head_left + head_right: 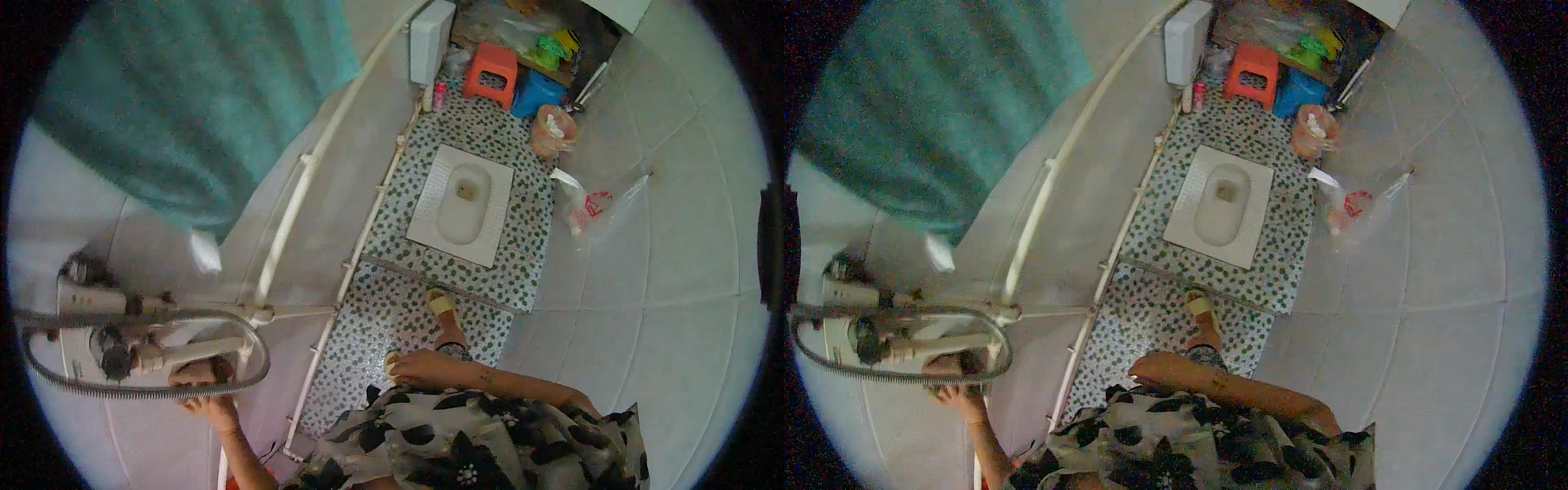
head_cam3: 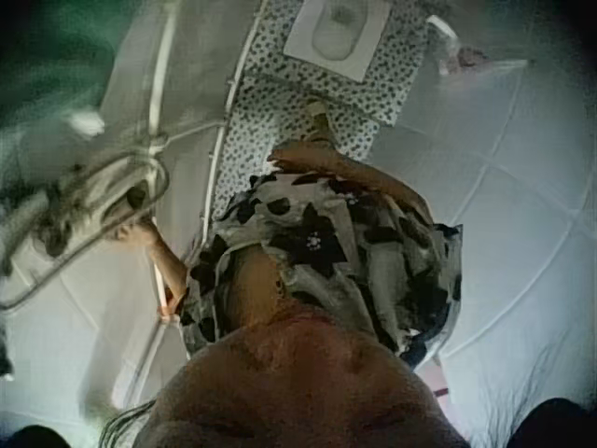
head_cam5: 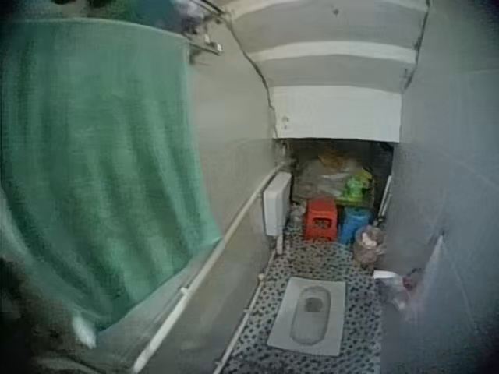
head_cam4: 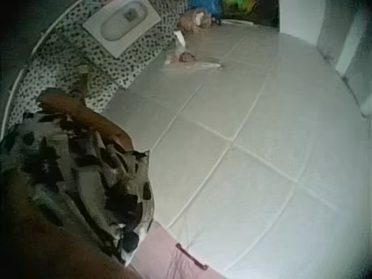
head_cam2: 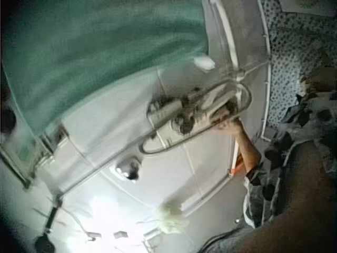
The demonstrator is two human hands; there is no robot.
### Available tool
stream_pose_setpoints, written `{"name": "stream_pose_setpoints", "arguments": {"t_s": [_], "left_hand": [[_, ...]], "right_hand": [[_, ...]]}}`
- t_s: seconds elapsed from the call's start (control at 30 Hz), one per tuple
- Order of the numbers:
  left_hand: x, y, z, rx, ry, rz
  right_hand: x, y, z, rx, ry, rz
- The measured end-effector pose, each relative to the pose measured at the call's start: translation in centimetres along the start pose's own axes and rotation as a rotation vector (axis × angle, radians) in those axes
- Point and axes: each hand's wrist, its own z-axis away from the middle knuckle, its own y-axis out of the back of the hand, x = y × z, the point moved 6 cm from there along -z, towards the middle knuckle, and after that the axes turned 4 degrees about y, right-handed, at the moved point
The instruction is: The person walks into the bathroom with a cloth, wipes down the tiled wall, and then wipes various toiletry bottles and a rack with the cloth.
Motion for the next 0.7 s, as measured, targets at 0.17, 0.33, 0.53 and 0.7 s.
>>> {"name": "stream_pose_setpoints", "arguments": {"t_s": [0.17,0.33,0.53,0.7], "left_hand": [[3.1,-0.7,-2.2,-0.05,0.096,-0.078],[10.8,-0.8,-8.4,-0.086,0.157,-0.124],[17.2,-2.4,-13.9,-0.197,0.223,-0.147],[16.5,-1.7,-13.7,-0.24,0.225,-0.15]], "right_hand": [[7.7,3.7,1.3,-0.011,-0.112,-0.106],[15.9,2.6,5.2,0.131,-0.041,-0.542],[19.7,3.2,8.4,0.128,-0.063,-0.528],[19.6,4.8,8.9,0.146,-0.048,-0.435]]}}
